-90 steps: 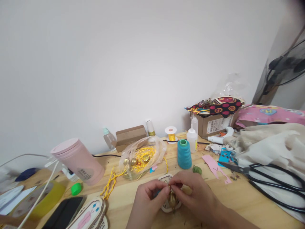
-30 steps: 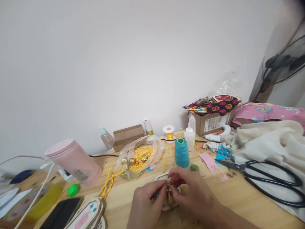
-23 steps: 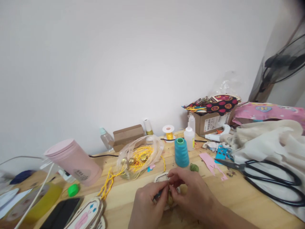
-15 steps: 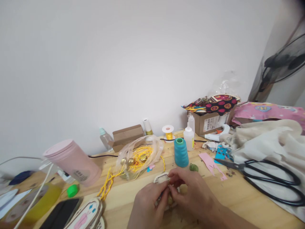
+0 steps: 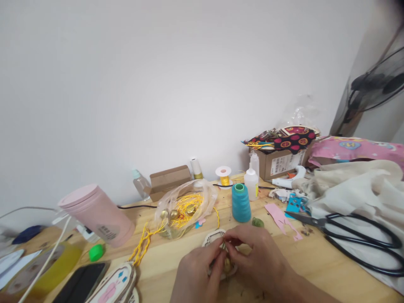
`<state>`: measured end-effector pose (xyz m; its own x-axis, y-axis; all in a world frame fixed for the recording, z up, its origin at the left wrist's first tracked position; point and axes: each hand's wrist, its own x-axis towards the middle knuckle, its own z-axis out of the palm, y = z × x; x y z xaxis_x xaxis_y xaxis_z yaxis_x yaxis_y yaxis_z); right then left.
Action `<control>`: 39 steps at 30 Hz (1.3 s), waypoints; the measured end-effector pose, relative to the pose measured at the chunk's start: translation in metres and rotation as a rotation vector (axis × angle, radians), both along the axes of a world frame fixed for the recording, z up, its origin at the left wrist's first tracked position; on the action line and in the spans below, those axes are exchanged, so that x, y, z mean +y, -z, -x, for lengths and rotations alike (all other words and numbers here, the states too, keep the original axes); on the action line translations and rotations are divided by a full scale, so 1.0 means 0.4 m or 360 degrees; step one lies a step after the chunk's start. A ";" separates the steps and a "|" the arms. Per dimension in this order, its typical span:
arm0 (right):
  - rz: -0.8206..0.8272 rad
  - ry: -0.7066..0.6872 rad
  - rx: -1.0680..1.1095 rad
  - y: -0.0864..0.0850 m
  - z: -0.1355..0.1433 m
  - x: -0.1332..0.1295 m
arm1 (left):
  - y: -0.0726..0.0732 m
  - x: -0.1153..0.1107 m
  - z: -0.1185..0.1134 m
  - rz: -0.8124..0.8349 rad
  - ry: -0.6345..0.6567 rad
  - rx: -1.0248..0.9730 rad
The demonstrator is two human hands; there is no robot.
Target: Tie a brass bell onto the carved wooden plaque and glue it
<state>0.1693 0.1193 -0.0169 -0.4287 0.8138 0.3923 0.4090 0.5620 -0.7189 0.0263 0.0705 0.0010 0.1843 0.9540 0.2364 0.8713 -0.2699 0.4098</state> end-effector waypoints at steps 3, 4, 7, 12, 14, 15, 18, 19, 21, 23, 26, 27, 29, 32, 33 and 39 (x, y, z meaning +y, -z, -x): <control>0.0120 -0.0035 0.0144 0.004 0.002 0.002 | 0.005 -0.001 0.002 -0.0046 0.0014 -0.0006; 0.0202 -0.0050 0.0217 0.008 0.004 0.003 | 0.008 0.000 0.004 -0.0094 0.0031 -0.0005; 0.0538 -0.0066 0.0457 0.018 0.009 0.008 | 0.015 0.003 0.011 -0.0303 0.0102 0.0027; 0.0964 -0.0106 0.0653 0.018 0.011 0.014 | 0.019 0.005 0.017 -0.0399 0.0048 0.0071; 0.1041 -0.0147 0.0710 0.016 0.011 0.015 | 0.017 0.004 0.016 -0.0385 -0.0009 0.0063; 0.1055 -0.0162 0.0734 0.015 0.010 0.014 | 0.016 0.003 0.015 -0.0381 -0.0029 0.0053; 0.0979 -0.0179 0.0719 0.014 0.012 0.012 | 0.013 0.001 0.012 -0.0374 -0.0054 0.0016; 0.0940 -0.0173 0.0701 0.014 0.012 0.011 | 0.013 0.001 0.010 -0.0380 -0.0060 0.0009; 0.0903 -0.0153 0.0674 0.012 0.014 0.008 | 0.013 0.002 0.008 -0.0415 -0.0066 0.0015; 0.0911 -0.0154 0.0666 0.009 0.014 0.005 | 0.014 0.002 0.007 -0.0447 -0.0073 0.0041; 0.0902 -0.0227 0.0665 0.006 0.012 0.002 | 0.015 0.002 0.007 -0.0442 -0.0094 0.0048; 0.0895 -0.0257 0.0675 0.007 0.011 0.002 | 0.016 0.002 0.007 -0.0421 -0.0104 0.0032; 0.0905 -0.0296 0.0704 0.011 0.011 0.003 | 0.017 0.002 0.007 -0.0358 -0.0124 -0.0038; 0.0962 -0.0265 0.0764 0.022 0.011 0.007 | 0.019 0.004 0.004 -0.0196 -0.0148 -0.0223; 0.0987 -0.0257 0.0773 0.026 0.011 0.007 | 0.019 0.005 0.003 -0.0137 -0.0154 -0.0296; 0.0916 -0.0274 0.0689 0.031 0.009 0.008 | 0.017 0.010 0.009 -0.0058 -0.0099 -0.0456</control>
<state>0.1659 0.1225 -0.0295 -0.4725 0.8770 0.0867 -0.0380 0.0780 -0.9962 0.0227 0.0743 -0.0060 0.0466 0.9514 0.3045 0.7367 -0.2386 0.6327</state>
